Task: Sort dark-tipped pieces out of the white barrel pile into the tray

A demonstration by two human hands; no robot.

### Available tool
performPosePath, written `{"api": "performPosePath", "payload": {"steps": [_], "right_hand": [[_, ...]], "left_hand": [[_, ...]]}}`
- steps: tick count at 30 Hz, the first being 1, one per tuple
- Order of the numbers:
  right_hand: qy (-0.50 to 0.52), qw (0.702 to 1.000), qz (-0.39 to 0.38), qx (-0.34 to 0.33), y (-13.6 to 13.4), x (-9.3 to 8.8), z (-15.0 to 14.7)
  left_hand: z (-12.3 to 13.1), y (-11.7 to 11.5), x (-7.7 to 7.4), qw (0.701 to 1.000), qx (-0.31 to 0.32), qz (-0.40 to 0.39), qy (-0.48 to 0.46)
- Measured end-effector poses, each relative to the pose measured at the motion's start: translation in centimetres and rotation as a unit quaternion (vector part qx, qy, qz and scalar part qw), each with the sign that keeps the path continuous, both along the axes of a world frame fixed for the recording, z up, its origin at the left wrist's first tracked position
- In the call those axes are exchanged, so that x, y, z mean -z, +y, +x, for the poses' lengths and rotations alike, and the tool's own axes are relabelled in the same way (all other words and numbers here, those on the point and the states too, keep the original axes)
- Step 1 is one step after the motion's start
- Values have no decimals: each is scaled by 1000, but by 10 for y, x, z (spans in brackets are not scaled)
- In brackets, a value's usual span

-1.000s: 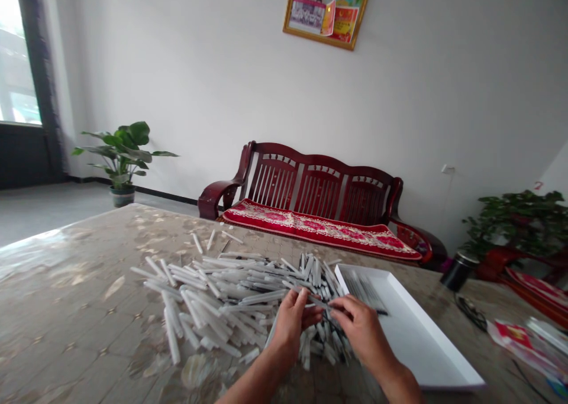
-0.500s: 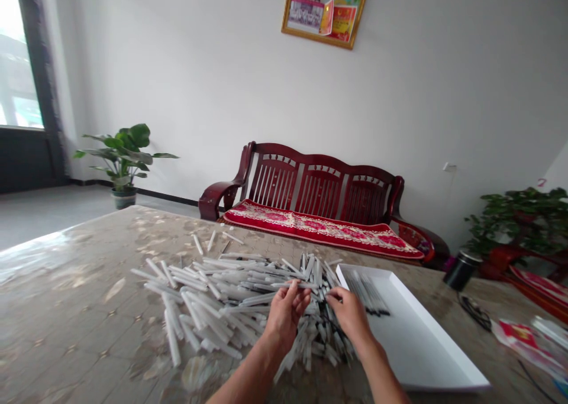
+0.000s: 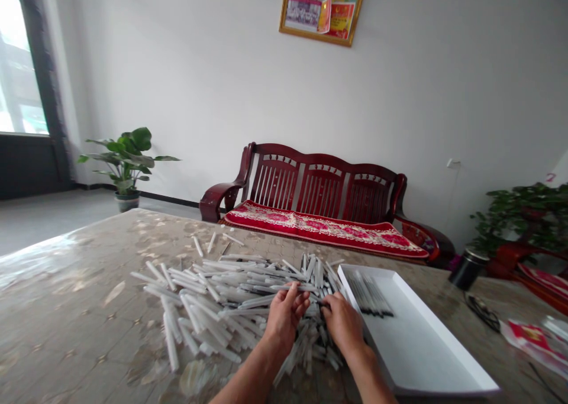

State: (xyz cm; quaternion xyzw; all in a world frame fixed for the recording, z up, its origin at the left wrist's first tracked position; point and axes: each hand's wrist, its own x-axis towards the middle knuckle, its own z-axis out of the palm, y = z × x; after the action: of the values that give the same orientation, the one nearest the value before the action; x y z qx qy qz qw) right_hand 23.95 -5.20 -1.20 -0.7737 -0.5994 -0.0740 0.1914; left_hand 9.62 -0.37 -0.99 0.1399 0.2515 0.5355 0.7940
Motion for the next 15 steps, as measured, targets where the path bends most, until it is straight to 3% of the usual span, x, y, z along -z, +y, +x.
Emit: {"api": "performPosePath", "payload": {"steps": [5,7,11,15], "right_hand": [[87,993,75,-4,-1,8,9],[192,974,115,-21,0,11,12],[385,905,170,-58,1,13,11],[403,894,180,-77,-3,6,2]], "left_hand": [[0,0,-1,1000,-1,-2,16],[0,-2,-2,1000,-1,0,25],[1,-5,-2,999,-3,19,47],[1,-7,0,997,-3,36,64]]}}
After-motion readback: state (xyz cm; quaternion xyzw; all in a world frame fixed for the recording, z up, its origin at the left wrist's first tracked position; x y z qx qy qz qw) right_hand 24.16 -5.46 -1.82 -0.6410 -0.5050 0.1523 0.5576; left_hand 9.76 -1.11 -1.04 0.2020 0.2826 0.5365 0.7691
